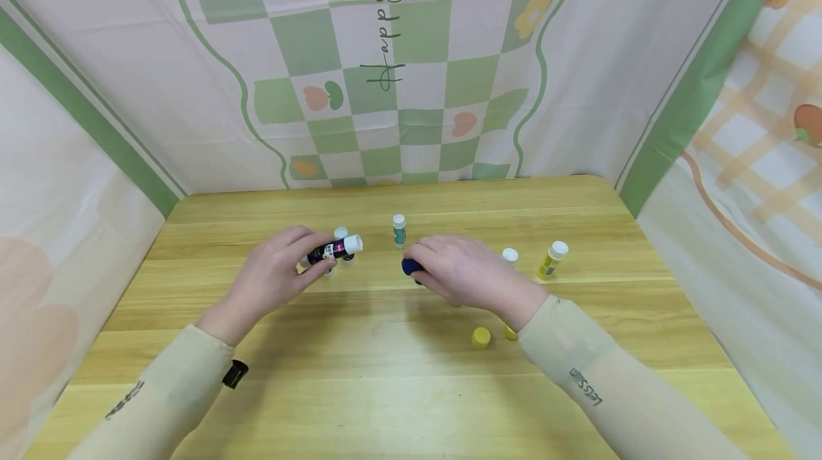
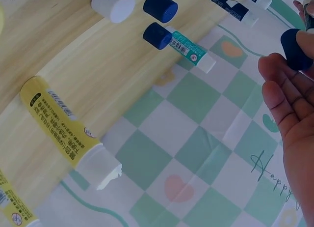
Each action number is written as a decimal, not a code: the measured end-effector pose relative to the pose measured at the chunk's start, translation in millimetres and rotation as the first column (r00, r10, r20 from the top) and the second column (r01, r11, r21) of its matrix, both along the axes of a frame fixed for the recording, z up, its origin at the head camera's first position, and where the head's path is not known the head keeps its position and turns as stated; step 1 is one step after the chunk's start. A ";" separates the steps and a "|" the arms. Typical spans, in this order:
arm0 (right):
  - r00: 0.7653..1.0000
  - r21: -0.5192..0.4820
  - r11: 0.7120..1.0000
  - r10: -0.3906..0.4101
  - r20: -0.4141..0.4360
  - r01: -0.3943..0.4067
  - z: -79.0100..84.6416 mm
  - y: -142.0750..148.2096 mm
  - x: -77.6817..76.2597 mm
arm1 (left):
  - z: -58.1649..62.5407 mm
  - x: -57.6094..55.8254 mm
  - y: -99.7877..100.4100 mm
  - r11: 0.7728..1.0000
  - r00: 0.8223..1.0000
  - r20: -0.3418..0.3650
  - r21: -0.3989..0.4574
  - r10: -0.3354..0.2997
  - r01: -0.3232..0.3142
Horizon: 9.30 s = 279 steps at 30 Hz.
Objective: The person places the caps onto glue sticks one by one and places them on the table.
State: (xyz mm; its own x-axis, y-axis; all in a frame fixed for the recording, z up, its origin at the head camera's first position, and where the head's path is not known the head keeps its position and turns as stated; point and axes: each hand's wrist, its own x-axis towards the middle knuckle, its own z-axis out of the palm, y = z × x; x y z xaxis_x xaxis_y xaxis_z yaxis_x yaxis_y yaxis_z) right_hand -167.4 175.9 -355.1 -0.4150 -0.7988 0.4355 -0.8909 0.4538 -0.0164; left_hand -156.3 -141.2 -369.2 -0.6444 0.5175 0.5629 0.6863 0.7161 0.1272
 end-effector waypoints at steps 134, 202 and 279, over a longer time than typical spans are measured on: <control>0.993 -0.206 0.976 0.084 0.079 -0.066 -11.2 -24.7 5.9 | 2.0 5.8 33.2 0.975 0.970 -0.166 -0.161 -0.179 0.153; 0.978 -0.267 0.962 0.104 0.182 -0.052 -5.5 -26.4 6.5 | -17.7 4.3 46.3 0.988 0.963 -0.220 -0.047 -0.153 0.146; 0.995 -0.198 0.978 -0.041 0.086 0.058 -13.2 5.2 -14.0 | -71.8 26.3 105.1 0.974 0.845 0.490 0.036 -0.212 0.223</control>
